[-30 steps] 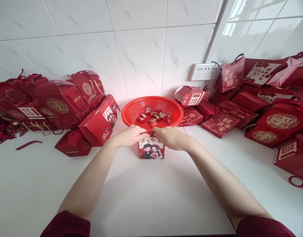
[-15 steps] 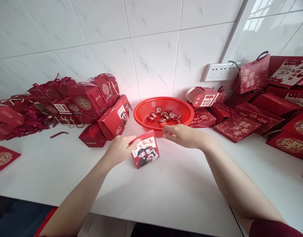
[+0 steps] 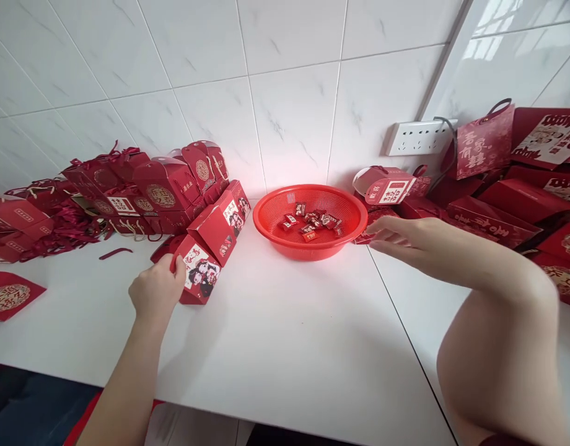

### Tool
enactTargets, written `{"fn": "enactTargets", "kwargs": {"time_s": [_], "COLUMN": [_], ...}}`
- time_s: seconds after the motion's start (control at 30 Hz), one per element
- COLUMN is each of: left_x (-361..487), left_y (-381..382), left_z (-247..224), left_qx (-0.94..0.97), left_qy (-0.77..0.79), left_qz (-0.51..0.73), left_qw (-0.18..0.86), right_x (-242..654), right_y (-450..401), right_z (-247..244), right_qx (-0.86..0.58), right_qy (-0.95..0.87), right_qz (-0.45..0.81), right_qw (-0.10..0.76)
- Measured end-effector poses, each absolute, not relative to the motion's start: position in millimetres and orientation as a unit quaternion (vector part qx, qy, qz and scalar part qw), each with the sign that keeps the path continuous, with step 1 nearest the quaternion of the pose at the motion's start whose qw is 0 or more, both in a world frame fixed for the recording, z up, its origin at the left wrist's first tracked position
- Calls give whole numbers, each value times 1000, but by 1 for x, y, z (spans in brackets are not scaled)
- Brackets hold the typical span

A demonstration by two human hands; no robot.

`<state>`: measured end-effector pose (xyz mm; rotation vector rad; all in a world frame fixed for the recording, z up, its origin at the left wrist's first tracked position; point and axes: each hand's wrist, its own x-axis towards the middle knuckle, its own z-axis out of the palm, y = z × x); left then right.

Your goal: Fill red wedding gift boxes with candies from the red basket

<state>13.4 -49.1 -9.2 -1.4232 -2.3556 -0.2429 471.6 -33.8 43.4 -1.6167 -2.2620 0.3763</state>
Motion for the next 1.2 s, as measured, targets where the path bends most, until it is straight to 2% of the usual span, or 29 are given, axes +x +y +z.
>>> {"fn": "enactTargets", "kwargs": {"time_s": [0.13, 0.3, 0.4, 0.5, 0.63, 0.7, 0.87, 1.0, 1.2], "left_x": [9, 28, 61, 111, 176, 194, 198, 195, 200], "left_y": [-45, -49, -41, -28, -19, -17, -10, -7, -5], "left_z": [-10, 2, 1, -17, -62, -85, -112, -110, -109], "left_qx": [-514, -585, -675, -824, -964, -960, -948, -949, -949], "left_qy": [-835, -694, -566, -419, -247, -256, -271, -268, -270], "left_qz": [-92, -242, -306, -276, -91, -32, -7, -6, 2], "left_qw": [176, 343, 362, 265, -20, -106, -168, -166, -160], "right_x": [501, 547, 570, 586, 597, 599, 609, 626, 646], "right_y": [-40, -45, -44, -40, -21, -4, 45, 66, 62], "right_z": [50, 49, 46, 42, 31, 22, -11, -40, -63], "right_qx": [-629, -699, -758, -823, -850, -840, -846, -878, -902], "right_qy": [-743, -677, -609, -524, -481, -496, -473, -394, -324], "right_qz": [137, 82, 68, 72, 86, 98, 96, 70, 116], "right_qw": [186, 214, 224, 209, 195, 196, 229, 264, 260]}}
